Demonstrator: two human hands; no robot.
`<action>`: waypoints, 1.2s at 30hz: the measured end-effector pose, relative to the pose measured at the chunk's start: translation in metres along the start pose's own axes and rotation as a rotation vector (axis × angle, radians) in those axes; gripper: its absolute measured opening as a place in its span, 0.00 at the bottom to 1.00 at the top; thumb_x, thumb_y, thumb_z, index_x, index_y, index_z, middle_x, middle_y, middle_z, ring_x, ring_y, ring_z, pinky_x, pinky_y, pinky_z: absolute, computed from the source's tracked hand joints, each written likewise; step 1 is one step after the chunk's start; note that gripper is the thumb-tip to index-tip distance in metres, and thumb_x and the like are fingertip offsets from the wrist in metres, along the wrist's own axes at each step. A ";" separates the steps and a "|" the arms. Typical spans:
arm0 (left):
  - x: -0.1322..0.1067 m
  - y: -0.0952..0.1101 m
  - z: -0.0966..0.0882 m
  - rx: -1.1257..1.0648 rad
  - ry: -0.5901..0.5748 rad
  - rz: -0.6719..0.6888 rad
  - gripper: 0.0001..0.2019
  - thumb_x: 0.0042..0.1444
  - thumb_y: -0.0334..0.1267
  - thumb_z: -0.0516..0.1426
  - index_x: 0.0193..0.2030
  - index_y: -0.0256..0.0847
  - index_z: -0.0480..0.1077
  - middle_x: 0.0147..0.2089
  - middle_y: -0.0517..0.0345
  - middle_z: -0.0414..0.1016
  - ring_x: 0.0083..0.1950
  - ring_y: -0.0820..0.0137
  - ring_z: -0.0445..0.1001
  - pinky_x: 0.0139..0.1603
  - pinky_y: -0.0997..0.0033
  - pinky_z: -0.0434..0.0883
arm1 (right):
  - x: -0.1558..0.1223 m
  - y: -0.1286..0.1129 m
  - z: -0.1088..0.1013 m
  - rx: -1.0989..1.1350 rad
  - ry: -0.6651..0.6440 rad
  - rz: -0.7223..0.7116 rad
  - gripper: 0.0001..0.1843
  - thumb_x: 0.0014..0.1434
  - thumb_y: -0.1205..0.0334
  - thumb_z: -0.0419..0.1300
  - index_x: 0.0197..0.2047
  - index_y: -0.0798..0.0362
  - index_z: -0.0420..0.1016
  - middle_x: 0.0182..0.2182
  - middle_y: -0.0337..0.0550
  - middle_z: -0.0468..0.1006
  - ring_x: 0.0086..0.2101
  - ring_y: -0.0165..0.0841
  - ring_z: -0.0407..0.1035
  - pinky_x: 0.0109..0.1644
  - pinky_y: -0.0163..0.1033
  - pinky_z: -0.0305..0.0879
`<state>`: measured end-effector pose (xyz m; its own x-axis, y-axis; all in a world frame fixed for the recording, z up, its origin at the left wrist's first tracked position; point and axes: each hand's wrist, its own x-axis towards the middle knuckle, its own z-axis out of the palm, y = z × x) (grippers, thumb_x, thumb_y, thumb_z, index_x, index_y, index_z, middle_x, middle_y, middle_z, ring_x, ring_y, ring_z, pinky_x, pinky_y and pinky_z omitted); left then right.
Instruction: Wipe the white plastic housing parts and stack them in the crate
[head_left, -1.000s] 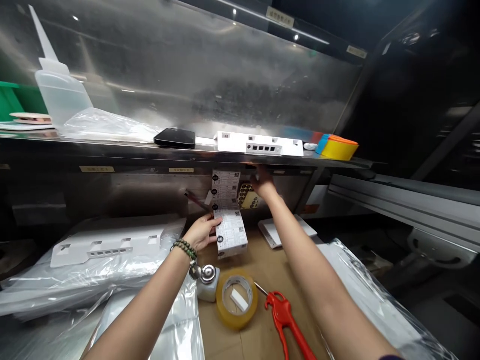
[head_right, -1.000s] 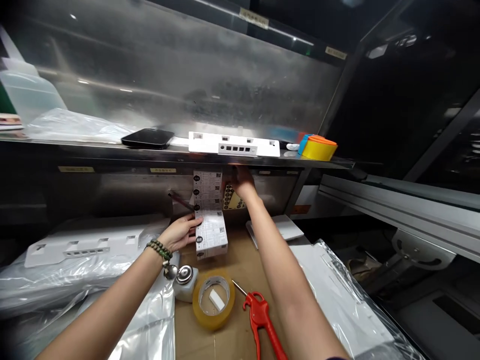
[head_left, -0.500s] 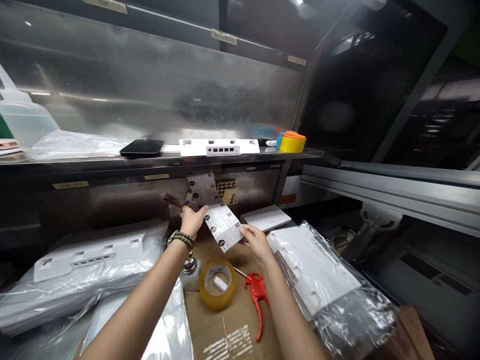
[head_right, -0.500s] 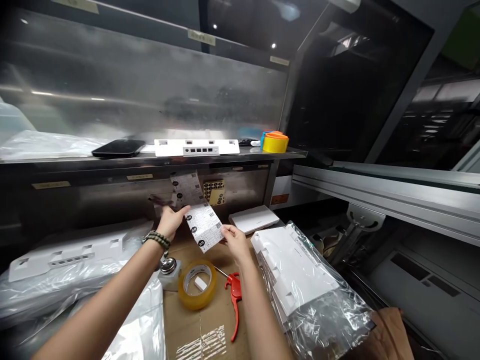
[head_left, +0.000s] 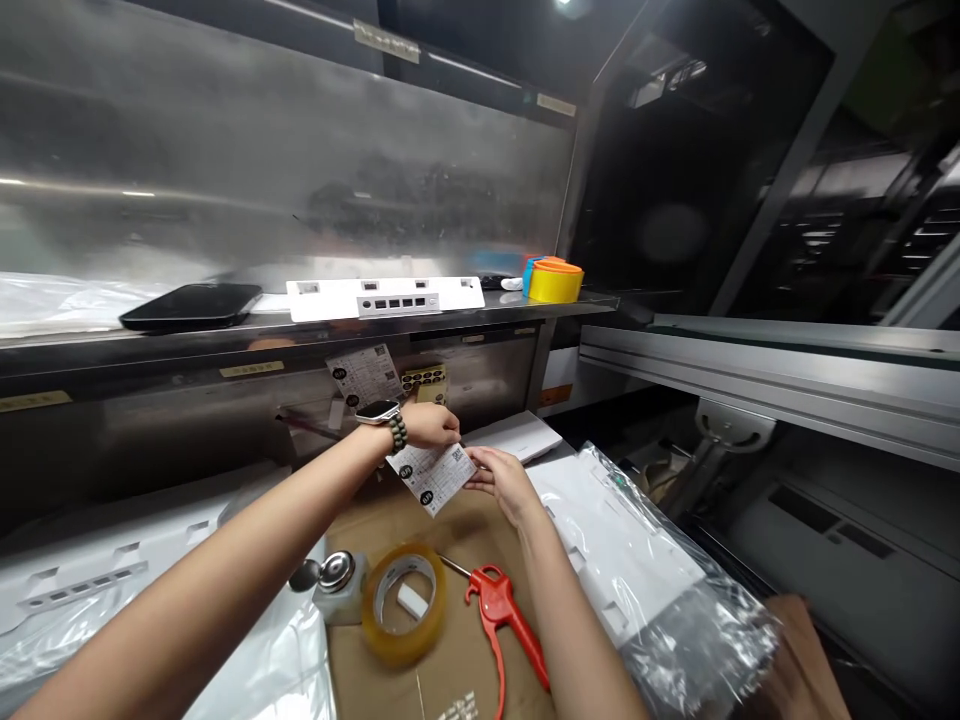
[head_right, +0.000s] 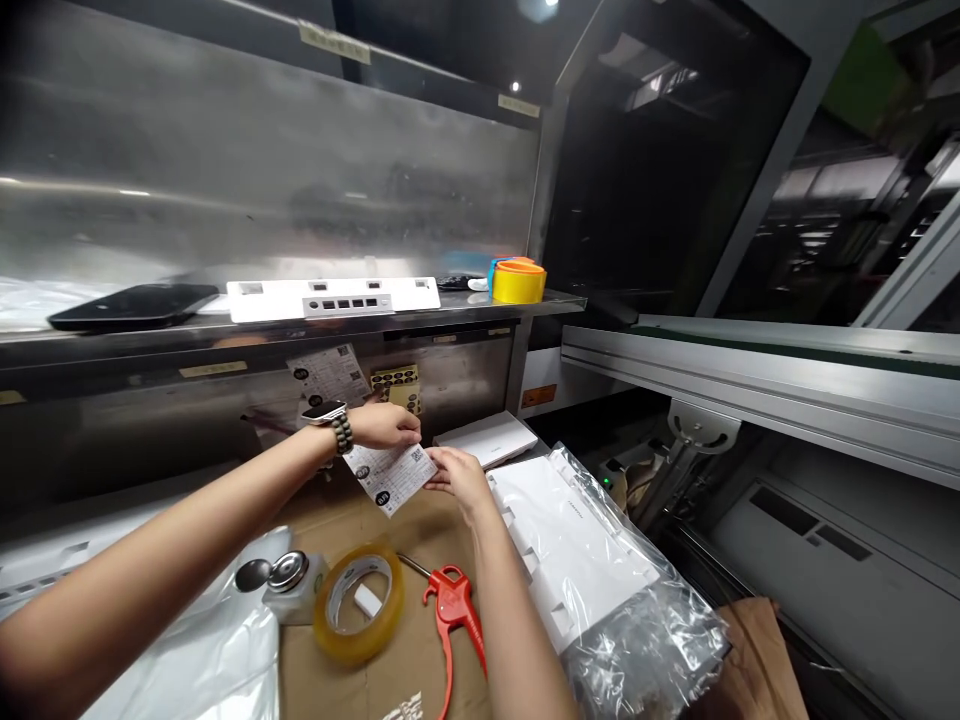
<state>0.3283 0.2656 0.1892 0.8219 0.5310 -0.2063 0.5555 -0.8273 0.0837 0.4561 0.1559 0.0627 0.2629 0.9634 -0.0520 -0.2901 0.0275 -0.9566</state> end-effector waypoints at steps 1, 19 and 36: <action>0.000 -0.001 -0.001 0.015 -0.003 -0.002 0.13 0.67 0.46 0.58 0.44 0.38 0.77 0.45 0.53 0.81 0.51 0.60 0.78 0.60 0.46 0.70 | 0.002 -0.002 0.001 -0.003 -0.002 -0.006 0.21 0.50 0.44 0.67 0.37 0.52 0.84 0.33 0.44 0.83 0.31 0.33 0.75 0.41 0.41 0.73; -0.004 -0.003 0.002 0.032 0.017 0.043 0.11 0.66 0.44 0.59 0.44 0.39 0.77 0.47 0.53 0.81 0.53 0.60 0.77 0.60 0.46 0.69 | 0.012 -0.010 0.008 -0.150 0.048 -0.036 0.14 0.45 0.51 0.69 0.31 0.53 0.84 0.23 0.38 0.76 0.28 0.31 0.69 0.33 0.36 0.66; -0.004 -0.001 0.022 0.101 0.231 0.192 0.08 0.63 0.40 0.55 0.37 0.45 0.75 0.47 0.56 0.81 0.56 0.59 0.73 0.70 0.38 0.52 | 0.018 -0.001 0.011 -0.174 0.145 -0.075 0.10 0.52 0.54 0.66 0.28 0.53 0.77 0.21 0.33 0.71 0.24 0.27 0.63 0.28 0.33 0.58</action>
<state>0.3220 0.2605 0.1684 0.9238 0.3816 0.0322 0.3818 -0.9242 -0.0005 0.4510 0.1758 0.0664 0.4107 0.9117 -0.0076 -0.1051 0.0391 -0.9937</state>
